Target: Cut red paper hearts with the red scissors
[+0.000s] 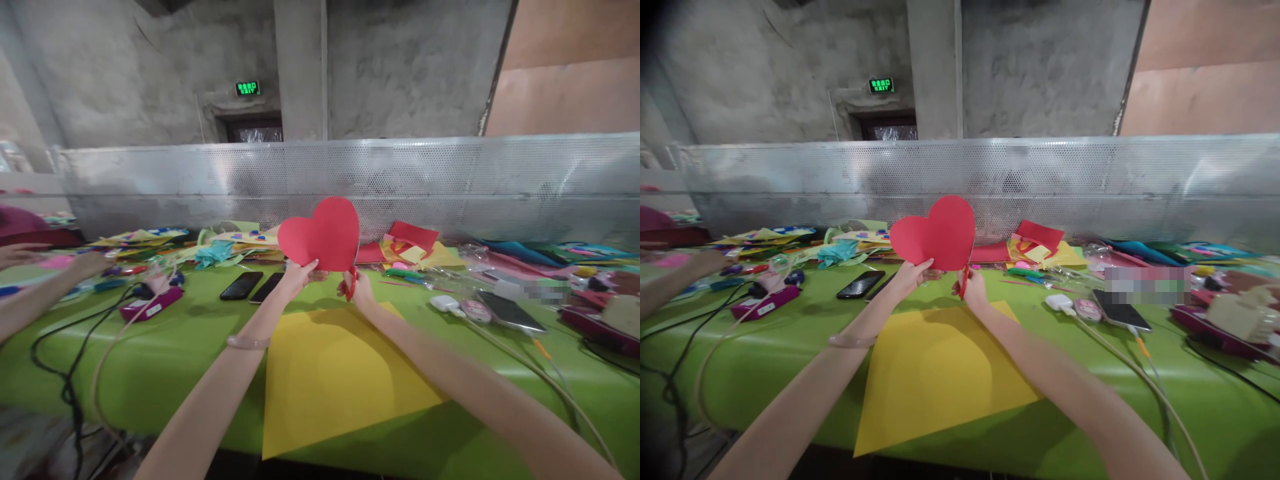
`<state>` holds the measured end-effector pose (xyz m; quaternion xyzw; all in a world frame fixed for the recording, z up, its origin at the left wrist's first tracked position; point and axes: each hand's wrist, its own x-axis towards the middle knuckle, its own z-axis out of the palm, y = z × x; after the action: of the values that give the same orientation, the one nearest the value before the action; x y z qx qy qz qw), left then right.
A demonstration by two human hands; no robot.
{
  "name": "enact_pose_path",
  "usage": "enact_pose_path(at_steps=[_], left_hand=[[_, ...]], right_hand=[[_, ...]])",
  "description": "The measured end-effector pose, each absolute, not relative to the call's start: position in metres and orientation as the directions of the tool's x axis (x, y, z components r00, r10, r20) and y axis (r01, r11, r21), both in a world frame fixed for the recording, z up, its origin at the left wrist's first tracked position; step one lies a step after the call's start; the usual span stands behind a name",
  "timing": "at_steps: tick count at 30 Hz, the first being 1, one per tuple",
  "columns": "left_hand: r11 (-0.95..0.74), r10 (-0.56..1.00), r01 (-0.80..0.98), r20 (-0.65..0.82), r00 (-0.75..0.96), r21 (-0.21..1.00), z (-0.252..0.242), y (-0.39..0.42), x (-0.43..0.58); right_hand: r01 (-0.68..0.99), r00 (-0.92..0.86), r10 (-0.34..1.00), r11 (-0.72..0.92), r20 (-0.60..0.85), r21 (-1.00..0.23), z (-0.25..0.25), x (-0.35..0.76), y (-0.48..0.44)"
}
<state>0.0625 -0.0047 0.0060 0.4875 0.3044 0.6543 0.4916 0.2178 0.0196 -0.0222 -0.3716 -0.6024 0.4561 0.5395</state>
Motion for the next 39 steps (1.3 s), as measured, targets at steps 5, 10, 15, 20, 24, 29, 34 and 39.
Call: enact_pose_path(at_steps=[5, 10, 15, 20, 24, 29, 34, 39], left_hand=[[-0.336, 0.938, -0.345, 0.345, -0.035, 0.877, 0.0063, -0.0056, 0.0621], [-0.337, 0.938, -0.346, 0.346, -0.037, 0.876, 0.0083, -0.0074, 0.0627], [-0.332, 0.94, -0.344, 0.34, -0.038, 0.878, 0.01, -0.0097, 0.064], [-0.326, 0.942, -0.339, 0.333, -0.038, 0.882, 0.0092, -0.0094, 0.0636], [-0.329, 0.941, -0.346, 0.336, -0.041, 0.879, 0.0082, -0.0083, 0.0634], [-0.328, 0.941, -0.351, 0.335, -0.041, 0.877, 0.0087, -0.0093, 0.0637], [-0.334, 0.939, -0.354, 0.342, -0.042, 0.874, 0.0077, -0.0083, 0.063], [-0.338, 0.938, -0.355, 0.345, -0.045, 0.872, 0.007, -0.0069, 0.0624]], right_hand=[[-0.046, -0.148, 0.941, 0.3, 0.303, -0.953, -0.0195, 0.2184, 0.0173], [-0.046, -0.154, 0.939, 0.304, 0.307, -0.952, -0.0187, 0.2185, 0.0156], [-0.041, -0.158, 0.939, 0.303, 0.305, -0.952, -0.0207, 0.2176, 0.0176], [-0.035, -0.152, 0.943, 0.293, 0.295, -0.956, -0.022, 0.2175, 0.0195], [-0.027, -0.147, 0.946, 0.287, 0.288, -0.957, -0.0218, 0.2179, 0.0189], [-0.004, -0.141, 0.948, 0.288, 0.286, -0.958, -0.0224, 0.2182, 0.0196], [0.014, -0.133, 0.947, 0.296, 0.291, -0.955, -0.0229, 0.2187, 0.0208], [0.026, -0.118, 0.948, 0.3, 0.295, -0.954, -0.0224, 0.2181, 0.0202]])
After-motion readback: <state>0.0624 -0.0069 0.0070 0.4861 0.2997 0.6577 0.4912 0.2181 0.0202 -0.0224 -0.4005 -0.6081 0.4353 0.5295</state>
